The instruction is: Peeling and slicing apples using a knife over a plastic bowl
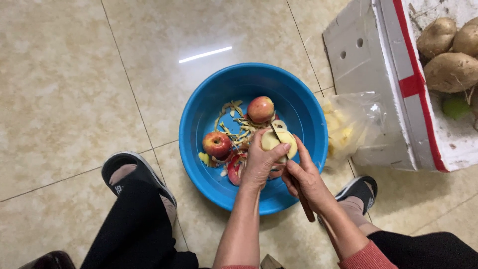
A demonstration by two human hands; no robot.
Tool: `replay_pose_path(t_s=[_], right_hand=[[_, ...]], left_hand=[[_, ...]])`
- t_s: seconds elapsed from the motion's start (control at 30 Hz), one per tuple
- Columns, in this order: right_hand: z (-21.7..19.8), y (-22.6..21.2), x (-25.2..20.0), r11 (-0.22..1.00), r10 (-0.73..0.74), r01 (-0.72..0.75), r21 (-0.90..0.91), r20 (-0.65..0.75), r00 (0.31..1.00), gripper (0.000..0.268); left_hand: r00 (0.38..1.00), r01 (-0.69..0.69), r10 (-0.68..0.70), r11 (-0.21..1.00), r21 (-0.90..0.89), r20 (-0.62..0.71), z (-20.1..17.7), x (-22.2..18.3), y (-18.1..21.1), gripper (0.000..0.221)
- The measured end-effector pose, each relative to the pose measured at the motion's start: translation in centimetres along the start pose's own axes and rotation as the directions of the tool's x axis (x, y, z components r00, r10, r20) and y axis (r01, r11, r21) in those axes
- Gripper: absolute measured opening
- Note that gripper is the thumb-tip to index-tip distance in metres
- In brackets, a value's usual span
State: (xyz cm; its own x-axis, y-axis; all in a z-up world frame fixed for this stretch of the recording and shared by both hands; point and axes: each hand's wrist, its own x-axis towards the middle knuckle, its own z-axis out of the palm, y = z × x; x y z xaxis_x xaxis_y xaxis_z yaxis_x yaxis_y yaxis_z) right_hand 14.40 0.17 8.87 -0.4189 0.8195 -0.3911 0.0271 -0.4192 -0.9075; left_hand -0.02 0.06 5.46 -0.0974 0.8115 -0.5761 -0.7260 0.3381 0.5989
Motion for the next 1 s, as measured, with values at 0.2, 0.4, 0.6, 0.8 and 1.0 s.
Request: replay_pose_path(t_s=[0.2, 0.4, 0.6, 0.8, 1.0], right_hand=[[-1.0, 0.7, 0.2, 1.0, 0.001, -0.001, -0.012, -0.012, 1.0, 0.081], [-1.1, 1.6, 0.6, 0.996, 0.065, -0.065, 0.053, 0.0, 0.998, 0.081], [-1.3, 2.3, 0.4, 0.996, 0.047, -0.049, 0.072, 0.019, 0.999, 0.088], [-1.9, 2.4, 0.4, 0.989, 0.105, -0.107, 0.102, 0.028, 0.994, 0.088], [-2.1, 2.8, 0.5, 0.993, 0.073, -0.077, 0.088, 0.042, 0.996, 0.09]], left_hand=[[0.998, 0.059, -0.061, 0.988, -0.145, -0.008, -0.7, 2.4, -3.4, 0.066], [1.0, -0.02, 0.02, 1.0, 0.024, -0.013, -0.7, 1.4, -1.9, 0.075], [0.998, 0.021, -0.01, 0.987, -0.162, 0.066, -2.3, 2.8, -4.1, 0.064], [0.999, -0.022, 0.02, 0.999, 0.042, 0.046, -1.3, 1.5, -2.5, 0.078], [1.0, 0.017, -0.015, 0.986, -0.165, 0.018, -1.4, 2.4, -4.2, 0.064]])
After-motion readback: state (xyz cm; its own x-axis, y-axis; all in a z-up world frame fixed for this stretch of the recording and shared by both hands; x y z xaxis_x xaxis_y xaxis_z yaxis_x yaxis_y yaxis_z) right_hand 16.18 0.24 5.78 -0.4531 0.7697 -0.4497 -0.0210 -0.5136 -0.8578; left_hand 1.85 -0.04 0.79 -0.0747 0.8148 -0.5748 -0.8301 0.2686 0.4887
